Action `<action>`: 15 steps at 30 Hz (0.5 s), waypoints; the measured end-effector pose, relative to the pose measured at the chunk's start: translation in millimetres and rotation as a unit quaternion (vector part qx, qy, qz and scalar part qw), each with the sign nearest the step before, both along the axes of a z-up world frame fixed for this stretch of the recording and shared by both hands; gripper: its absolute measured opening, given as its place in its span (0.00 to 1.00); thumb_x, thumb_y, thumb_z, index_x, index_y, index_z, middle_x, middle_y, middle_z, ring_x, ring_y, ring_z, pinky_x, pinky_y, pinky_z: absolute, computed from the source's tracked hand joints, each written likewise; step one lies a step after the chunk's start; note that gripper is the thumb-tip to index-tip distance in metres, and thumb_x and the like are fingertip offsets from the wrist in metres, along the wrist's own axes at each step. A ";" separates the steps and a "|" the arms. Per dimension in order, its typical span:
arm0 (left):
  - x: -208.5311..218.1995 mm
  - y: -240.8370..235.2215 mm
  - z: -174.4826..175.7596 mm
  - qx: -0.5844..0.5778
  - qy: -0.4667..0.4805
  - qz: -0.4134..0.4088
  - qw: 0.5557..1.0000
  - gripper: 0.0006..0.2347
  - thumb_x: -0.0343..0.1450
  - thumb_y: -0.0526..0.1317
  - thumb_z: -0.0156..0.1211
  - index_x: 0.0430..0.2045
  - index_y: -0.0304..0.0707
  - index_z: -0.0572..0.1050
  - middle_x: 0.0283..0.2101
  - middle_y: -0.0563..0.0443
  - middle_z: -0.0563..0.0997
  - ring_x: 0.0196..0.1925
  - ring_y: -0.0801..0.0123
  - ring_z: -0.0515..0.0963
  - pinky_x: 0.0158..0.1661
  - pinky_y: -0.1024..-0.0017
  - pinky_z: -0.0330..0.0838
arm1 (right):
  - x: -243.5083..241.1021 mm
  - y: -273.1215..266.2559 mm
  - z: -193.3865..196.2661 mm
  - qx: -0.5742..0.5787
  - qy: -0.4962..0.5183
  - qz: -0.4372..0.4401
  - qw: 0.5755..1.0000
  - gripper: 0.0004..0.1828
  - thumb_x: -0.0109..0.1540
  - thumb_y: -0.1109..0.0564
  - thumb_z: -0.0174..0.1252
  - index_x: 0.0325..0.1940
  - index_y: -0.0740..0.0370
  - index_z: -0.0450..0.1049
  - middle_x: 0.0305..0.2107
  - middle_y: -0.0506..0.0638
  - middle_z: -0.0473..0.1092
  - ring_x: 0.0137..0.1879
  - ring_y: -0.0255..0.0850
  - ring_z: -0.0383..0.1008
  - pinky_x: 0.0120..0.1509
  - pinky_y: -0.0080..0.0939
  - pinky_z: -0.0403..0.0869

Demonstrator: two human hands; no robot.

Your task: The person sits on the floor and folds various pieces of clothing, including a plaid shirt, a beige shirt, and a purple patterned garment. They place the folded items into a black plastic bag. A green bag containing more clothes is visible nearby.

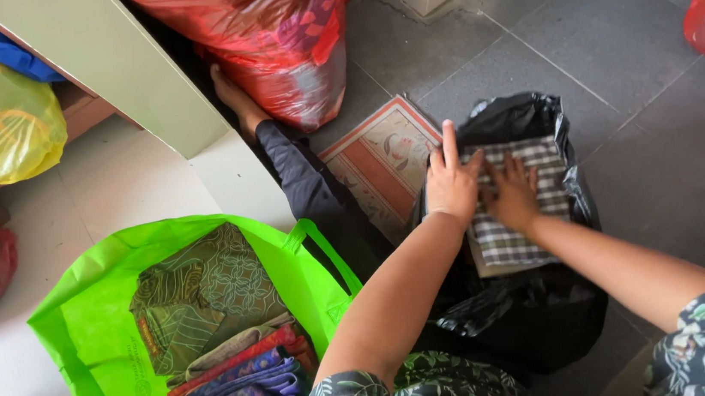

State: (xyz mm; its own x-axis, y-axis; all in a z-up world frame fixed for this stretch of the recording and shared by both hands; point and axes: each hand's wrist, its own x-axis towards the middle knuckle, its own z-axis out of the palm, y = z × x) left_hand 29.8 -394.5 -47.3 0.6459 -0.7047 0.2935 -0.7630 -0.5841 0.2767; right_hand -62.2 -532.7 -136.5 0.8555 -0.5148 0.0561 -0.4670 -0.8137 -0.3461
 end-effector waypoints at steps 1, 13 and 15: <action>15.8 -9.5 -23.2 -0.003 -0.003 0.003 1.000 0.16 0.73 0.36 0.57 0.55 0.60 0.78 0.78 0.31 0.47 0.67 0.39 0.68 0.51 0.62 0.79 | 2.2 0.9 0.0 -0.003 -0.003 0.003 1.000 0.32 0.67 0.46 0.53 0.76 0.49 0.62 0.74 0.68 0.53 0.79 0.67 0.49 0.79 0.76 0.44; 32.0 7.8 -21.2 -0.115 0.026 -0.001 0.993 0.16 0.65 0.38 0.59 0.47 0.47 0.79 0.44 0.61 0.85 0.61 0.77 0.79 0.46 0.76 0.81 | 8.3 -1.5 5.9 -0.018 0.102 0.076 0.992 0.43 0.62 0.23 0.48 0.80 0.27 0.50 0.75 0.57 0.50 0.82 0.57 0.41 0.82 0.72 0.35; 32.7 8.6 -26.5 -0.074 0.034 0.020 0.996 0.17 0.67 0.42 0.60 0.51 0.54 0.78 0.48 0.65 0.79 0.52 0.77 0.83 0.43 0.76 0.83 | 14.0 2.0 5.1 -0.018 0.114 0.082 0.990 0.43 0.62 0.25 0.49 0.80 0.29 0.50 0.74 0.60 0.49 0.81 0.62 0.40 0.80 0.76 0.35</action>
